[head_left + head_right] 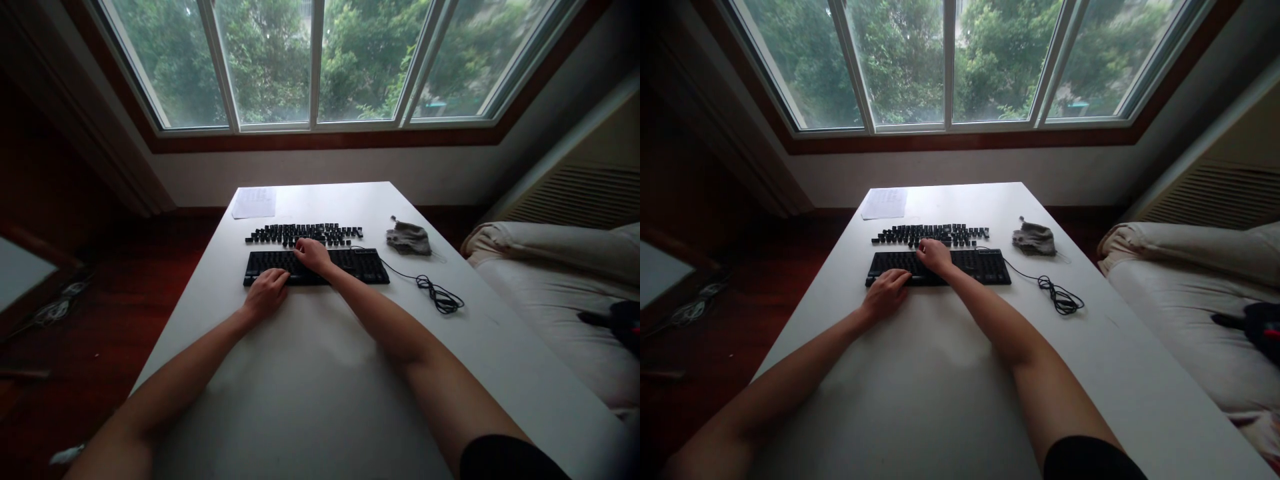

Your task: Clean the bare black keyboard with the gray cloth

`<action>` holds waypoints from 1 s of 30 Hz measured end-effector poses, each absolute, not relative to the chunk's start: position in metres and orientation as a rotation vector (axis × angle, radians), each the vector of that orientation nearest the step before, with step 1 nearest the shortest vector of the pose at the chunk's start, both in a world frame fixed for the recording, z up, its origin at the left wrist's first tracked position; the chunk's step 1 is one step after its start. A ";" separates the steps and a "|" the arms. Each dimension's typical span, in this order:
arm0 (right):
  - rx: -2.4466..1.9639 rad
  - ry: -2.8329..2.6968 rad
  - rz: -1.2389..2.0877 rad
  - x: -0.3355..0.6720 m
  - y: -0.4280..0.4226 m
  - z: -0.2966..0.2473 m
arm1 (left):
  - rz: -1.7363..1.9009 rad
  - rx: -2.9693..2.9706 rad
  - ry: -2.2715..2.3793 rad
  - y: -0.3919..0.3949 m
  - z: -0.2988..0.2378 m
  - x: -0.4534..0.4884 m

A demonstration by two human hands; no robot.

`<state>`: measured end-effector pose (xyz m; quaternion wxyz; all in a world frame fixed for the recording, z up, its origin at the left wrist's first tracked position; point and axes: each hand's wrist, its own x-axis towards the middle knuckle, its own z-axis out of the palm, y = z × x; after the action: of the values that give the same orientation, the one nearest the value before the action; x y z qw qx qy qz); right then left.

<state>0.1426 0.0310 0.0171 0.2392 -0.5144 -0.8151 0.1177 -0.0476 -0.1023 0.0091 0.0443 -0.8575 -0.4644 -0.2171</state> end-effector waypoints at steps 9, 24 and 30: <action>-1.510 -2.379 0.014 0.094 0.058 0.022 | -0.797 -2.491 -1.588 -0.104 0.001 -0.038; -1.441 -2.486 -0.094 0.076 0.067 0.033 | -0.646 -2.402 -1.658 -0.106 0.009 -0.047; -1.218 -2.500 0.022 0.106 0.056 0.033 | -0.654 -2.388 -1.680 -0.107 0.009 -0.045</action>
<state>0.1056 0.0563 0.0329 0.1793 -0.4309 -0.8844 0.0076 -0.0452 -0.1073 0.0085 0.0748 -0.7959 -0.5599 -0.2181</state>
